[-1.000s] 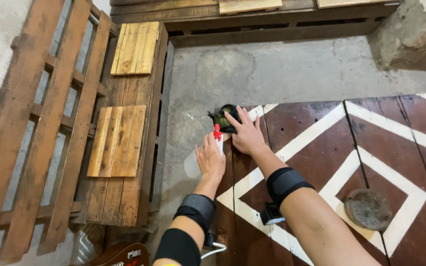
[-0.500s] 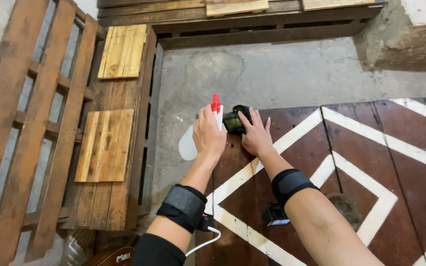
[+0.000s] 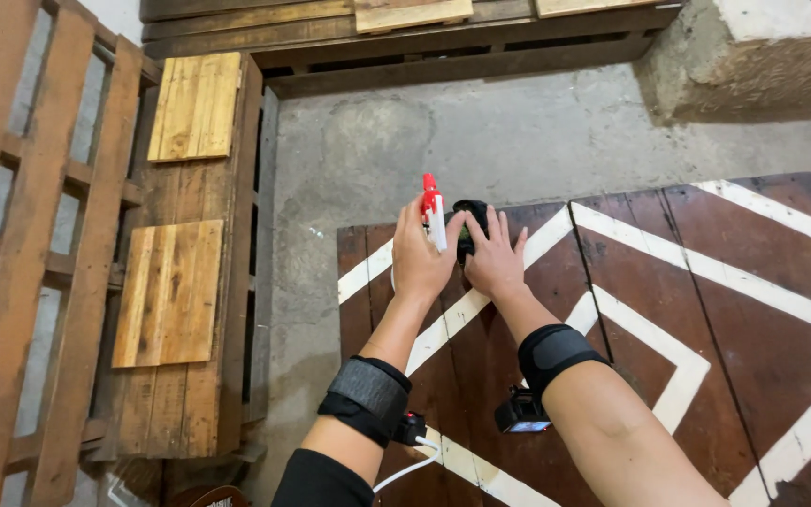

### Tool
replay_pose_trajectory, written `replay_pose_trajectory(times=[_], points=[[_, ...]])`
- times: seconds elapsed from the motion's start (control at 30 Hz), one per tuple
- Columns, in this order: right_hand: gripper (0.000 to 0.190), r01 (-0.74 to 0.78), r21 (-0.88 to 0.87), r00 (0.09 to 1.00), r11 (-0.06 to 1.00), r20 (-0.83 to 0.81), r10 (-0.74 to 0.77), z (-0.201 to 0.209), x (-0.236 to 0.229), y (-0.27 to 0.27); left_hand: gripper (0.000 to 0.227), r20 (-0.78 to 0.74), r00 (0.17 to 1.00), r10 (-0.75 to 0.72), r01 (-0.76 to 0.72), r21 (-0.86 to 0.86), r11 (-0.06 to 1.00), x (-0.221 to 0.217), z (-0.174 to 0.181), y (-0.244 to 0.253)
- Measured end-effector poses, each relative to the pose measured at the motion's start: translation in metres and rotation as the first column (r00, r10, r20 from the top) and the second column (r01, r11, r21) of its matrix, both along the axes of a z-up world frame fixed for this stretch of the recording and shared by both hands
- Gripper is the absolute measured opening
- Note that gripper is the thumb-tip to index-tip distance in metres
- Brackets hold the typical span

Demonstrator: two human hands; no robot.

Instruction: The person sprays a liquid onto a patterned wooden table and wipes it with a cloth. They then pick up two separate wooden boards from a nearby bench, place them on the table, and wipe each one with the cloth after spraying.

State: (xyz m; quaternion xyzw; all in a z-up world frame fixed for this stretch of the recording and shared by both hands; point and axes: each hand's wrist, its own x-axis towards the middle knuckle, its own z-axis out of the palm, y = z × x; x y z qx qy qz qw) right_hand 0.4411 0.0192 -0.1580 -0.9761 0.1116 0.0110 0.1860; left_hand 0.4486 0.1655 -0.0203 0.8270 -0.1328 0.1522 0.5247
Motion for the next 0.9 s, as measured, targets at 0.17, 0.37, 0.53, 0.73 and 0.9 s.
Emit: replay_pose_trajectory(times=[0.17,0.37,0.53,0.73,0.9], points=[[0.084,0.124,-0.078,0.991,0.989,-0.040,-0.127,0.015,-0.008,-0.023,0.046,0.018,0.997,-0.073,0.072,0.043,0.996,-0.002,-0.016,-0.004],[0.089,0.161,-0.015,0.985,0.987,0.057,-0.160,-0.016,-0.003,-0.025,0.035,-0.039,0.997,0.073,-0.074,-0.025,0.997,0.006,-0.020,0.005],[0.094,0.175,-0.036,0.983,0.984,0.057,-0.173,-0.005,0.006,0.018,0.030,-0.036,0.985,0.171,-0.174,-0.115,0.978,0.010,-0.020,0.046],[0.084,0.134,-0.054,0.984,0.989,0.128,-0.127,-0.020,0.027,0.059,0.033,0.006,0.965,0.261,-0.259,-0.122,0.958,0.006,-0.018,0.099],[0.082,0.068,-0.038,0.993,0.997,0.099,-0.064,-0.019,0.043,0.108,0.032,-0.015,0.962,0.274,-0.273,-0.126,0.954,-0.001,-0.015,0.128]])
